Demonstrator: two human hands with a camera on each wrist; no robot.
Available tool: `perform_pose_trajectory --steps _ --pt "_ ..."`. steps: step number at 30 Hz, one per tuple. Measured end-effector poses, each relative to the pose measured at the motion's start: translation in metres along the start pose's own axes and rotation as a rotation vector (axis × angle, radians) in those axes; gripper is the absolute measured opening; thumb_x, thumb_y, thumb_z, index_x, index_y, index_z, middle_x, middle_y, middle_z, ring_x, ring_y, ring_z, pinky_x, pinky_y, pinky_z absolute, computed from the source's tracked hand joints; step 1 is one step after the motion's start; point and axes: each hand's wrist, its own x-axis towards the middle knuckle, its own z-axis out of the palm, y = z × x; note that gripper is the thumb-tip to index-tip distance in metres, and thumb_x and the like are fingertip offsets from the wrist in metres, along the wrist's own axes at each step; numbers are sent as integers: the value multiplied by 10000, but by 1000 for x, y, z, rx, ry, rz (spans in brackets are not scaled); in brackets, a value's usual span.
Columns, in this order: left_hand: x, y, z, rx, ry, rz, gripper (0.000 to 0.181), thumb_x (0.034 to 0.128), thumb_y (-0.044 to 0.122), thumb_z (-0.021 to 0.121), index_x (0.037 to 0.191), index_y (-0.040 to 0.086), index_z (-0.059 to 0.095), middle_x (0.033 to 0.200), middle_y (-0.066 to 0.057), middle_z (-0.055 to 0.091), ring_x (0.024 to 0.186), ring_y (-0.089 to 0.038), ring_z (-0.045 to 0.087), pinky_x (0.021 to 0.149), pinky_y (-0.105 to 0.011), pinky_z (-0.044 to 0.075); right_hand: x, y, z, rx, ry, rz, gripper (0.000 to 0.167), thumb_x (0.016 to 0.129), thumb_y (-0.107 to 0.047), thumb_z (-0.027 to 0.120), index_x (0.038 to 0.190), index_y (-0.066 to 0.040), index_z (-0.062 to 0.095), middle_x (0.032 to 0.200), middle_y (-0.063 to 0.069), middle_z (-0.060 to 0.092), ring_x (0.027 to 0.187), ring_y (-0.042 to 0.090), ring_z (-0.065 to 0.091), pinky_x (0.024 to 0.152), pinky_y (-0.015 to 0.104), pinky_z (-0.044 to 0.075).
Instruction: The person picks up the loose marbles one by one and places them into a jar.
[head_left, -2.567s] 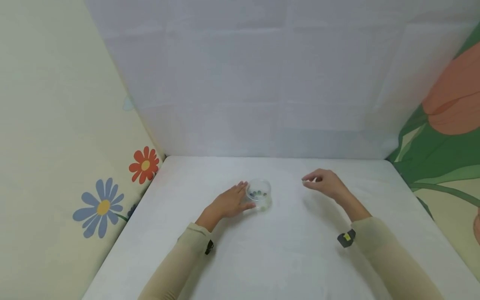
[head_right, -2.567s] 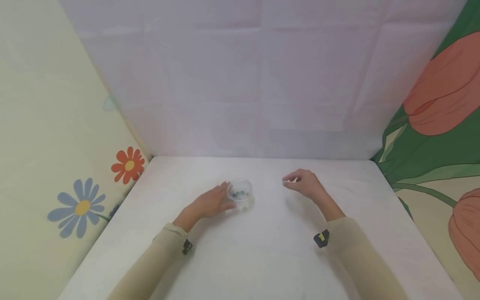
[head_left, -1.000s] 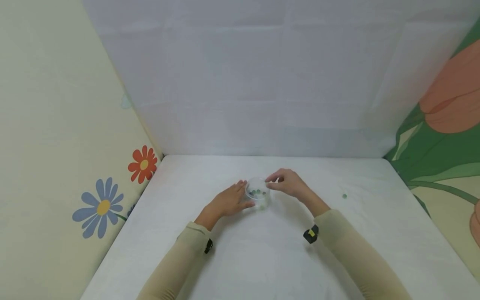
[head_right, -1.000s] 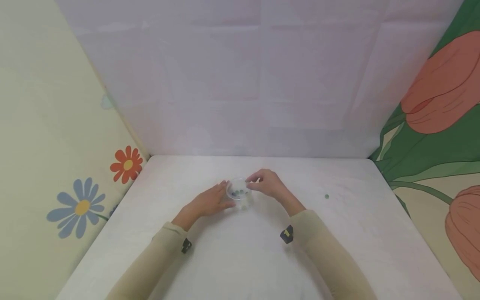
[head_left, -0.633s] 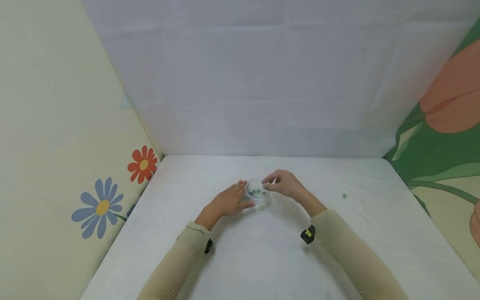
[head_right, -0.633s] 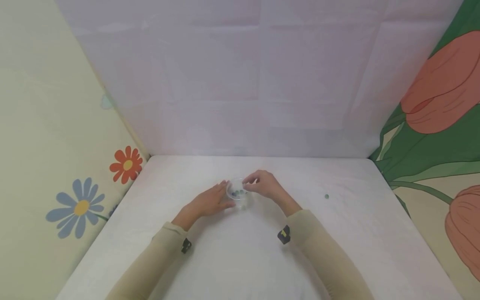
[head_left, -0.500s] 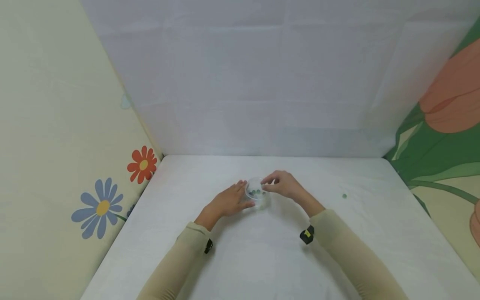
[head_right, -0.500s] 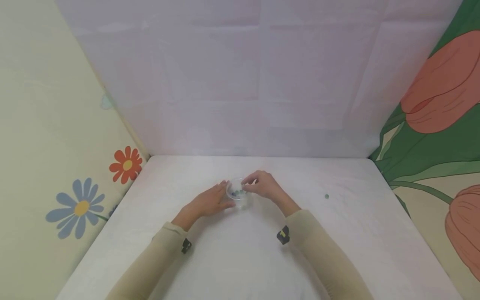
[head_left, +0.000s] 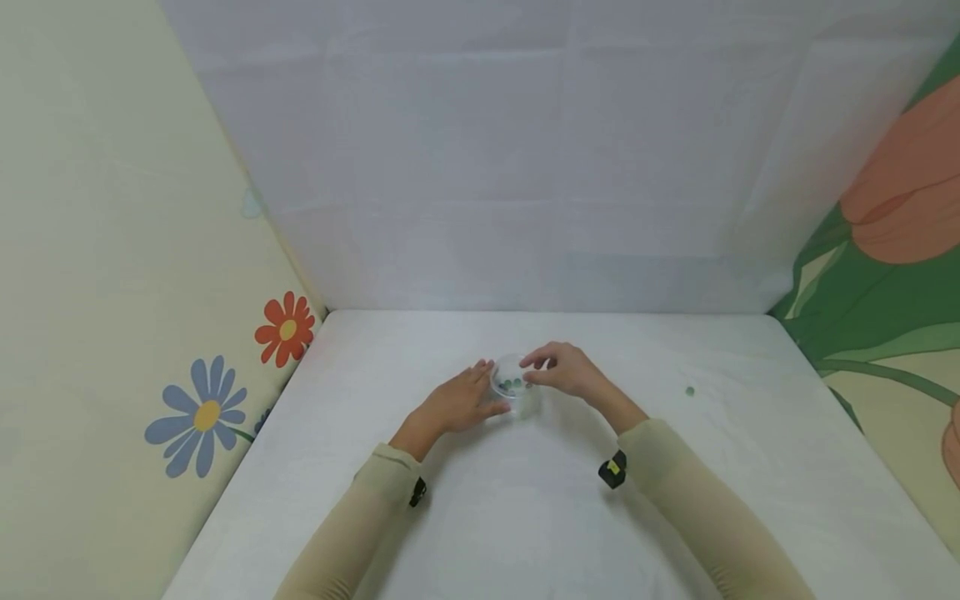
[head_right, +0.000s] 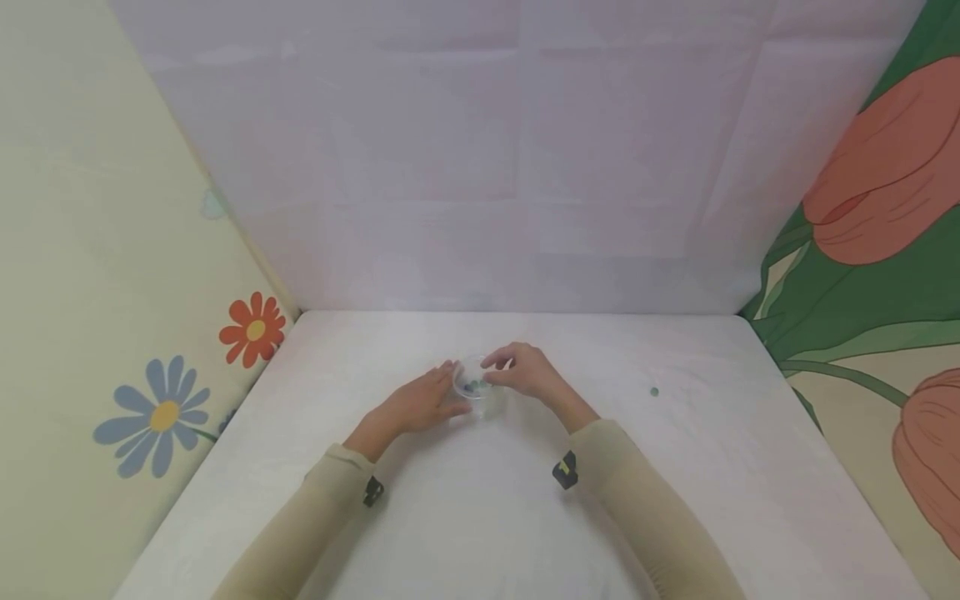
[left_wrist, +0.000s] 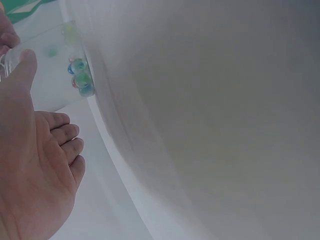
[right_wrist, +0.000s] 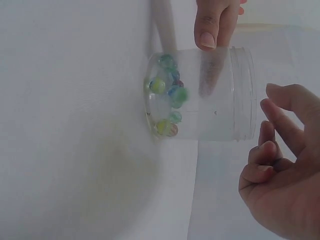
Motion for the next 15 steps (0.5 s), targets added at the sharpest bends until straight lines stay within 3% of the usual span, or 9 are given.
perform_pose_trajectory --steps 15 --pt "-2 1 -2 -9 -21 -22 939 994 701 374 1617 34 156 1689 -135 152 1562 -278 131 1269 -434 181 -2 7 -8 -17 -11 15 333 917 -287 763 1224 -159 743 1092 50 656 919 192 575 683 281 497"
